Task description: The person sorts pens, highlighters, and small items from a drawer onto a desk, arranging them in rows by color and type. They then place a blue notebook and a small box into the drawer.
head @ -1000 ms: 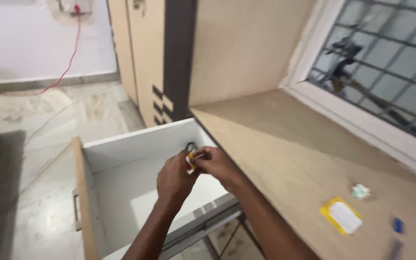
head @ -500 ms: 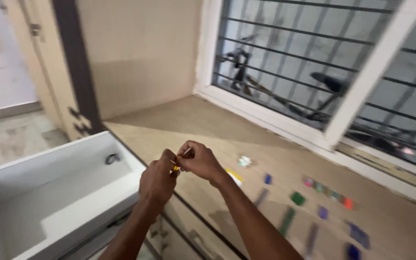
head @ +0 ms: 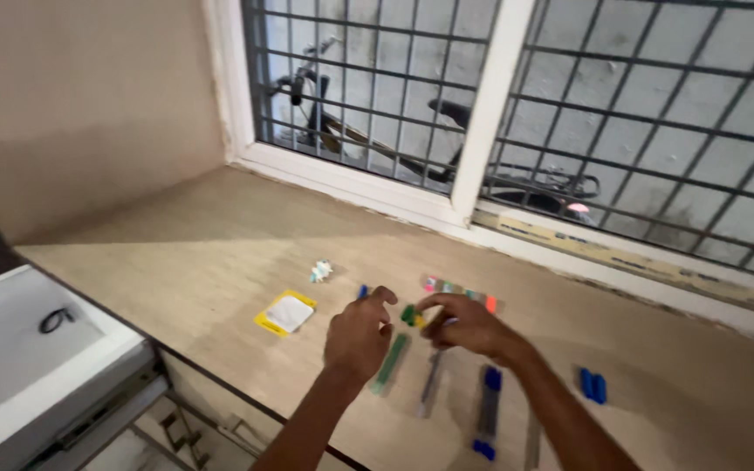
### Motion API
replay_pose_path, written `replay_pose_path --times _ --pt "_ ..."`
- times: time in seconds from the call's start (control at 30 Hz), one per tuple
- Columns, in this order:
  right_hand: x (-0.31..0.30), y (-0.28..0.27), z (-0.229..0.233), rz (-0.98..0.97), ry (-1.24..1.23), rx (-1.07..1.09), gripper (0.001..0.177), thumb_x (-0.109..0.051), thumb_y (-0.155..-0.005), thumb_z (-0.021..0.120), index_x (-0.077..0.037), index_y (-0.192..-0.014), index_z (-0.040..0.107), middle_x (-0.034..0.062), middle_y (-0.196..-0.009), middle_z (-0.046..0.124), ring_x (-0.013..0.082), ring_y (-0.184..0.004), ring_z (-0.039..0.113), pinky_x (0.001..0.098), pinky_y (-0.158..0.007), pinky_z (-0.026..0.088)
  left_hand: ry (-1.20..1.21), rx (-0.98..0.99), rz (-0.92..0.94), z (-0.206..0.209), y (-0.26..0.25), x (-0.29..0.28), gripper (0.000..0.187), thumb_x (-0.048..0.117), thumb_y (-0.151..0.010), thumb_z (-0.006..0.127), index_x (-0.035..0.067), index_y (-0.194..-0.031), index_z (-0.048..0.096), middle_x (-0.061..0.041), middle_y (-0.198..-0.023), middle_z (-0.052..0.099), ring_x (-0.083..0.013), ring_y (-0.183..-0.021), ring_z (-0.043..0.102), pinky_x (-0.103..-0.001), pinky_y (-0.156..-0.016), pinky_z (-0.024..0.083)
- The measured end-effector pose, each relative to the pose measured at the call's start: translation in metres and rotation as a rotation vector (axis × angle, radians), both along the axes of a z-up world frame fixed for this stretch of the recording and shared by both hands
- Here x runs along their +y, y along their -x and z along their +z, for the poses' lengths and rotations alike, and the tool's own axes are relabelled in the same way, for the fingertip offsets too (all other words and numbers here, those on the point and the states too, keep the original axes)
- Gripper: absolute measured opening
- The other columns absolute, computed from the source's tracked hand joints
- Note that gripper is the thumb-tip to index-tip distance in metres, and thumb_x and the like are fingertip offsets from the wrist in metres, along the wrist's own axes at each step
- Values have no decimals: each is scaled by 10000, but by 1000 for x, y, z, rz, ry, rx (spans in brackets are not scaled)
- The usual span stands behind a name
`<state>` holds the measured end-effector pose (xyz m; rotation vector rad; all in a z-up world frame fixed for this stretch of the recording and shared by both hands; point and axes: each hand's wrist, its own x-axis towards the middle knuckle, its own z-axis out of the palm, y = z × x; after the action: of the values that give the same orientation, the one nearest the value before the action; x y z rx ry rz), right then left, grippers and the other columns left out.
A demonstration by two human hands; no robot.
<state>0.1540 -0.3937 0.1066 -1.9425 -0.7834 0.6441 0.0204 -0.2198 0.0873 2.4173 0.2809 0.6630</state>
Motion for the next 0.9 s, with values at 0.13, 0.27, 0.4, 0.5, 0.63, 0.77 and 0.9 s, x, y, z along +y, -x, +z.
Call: replay_pose_path --times 0.13,0.27,0.4,0.5,0.63,0.77,0.9 --pt "-71 -31 4 -289 177 42 288 -95 -880 723 -59 -1156 648 146 -963 762 198 -811 768 312 -755 664 -8 -47 -67 -6 -18 -38 301 94 -833 763 163 -1095 631 -29 -963 730 -276 -959 698 -452 -796 544" --pt "-127 -46 4 -396 191 73 274 -74 -837 803 6 -1054 658 177 -896 766 220 -814 758 314 -744 656 -13 0 -131 -10 -35 -66 298 96 -836 748 170 -1102 638 -21 -916 740 -239 -948 709 -417 -820 560" --pt "-157 -58 -7 -441 250 31 287 -78 -822 832 2 -1050 677 171 -912 780 207 -841 784 303 -749 659 22 59 -162 -10 -48 -95 292 104 -861 732 166 -1133 643 -27 -960 743 -246 -956 718 -413 -838 571" --pt "-162 -69 -20 -401 305 -18 278 -29 -784 806 -39 -1048 719 130 -952 820 177 -865 801 301 -756 666 36 102 -191 -8 -53 -111 384 103 -888 704 136 -1248 575 -63 -986 739 -257 -961 731 -410 -858 581" --pt "-162 -87 -40 -388 417 -145 342 -21 -728 866 -58 -1042 735 115 -965 815 198 -895 785 322 -763 629 -30 122 -184 -3 -57 -120 480 100 -909 703 106 -1341 495 -117 -987 731 -295 -990 704 -452 -881 544" --pt "-162 -104 -60 -402 456 -203 314 -99 -763 864 -66 -1059 765 96 -969 815 194 -901 799 302 -773 641 18 127 -179 -5 -56 -118 520 106 -893 718 111 -1356 481 -101 -1010 723 -281 -1002 700 -427 -871 560" --pt "-163 -116 -69 -390 503 -229 301 -102 -795 813 -80 -1094 783 89 -987 835 174 -872 820 270 -777 652 9 63 -160 -8 -55 -112 516 116 -873 737 103 -1330 498 -94 -1009 720 -275 -1015 686 -417 -851 572"
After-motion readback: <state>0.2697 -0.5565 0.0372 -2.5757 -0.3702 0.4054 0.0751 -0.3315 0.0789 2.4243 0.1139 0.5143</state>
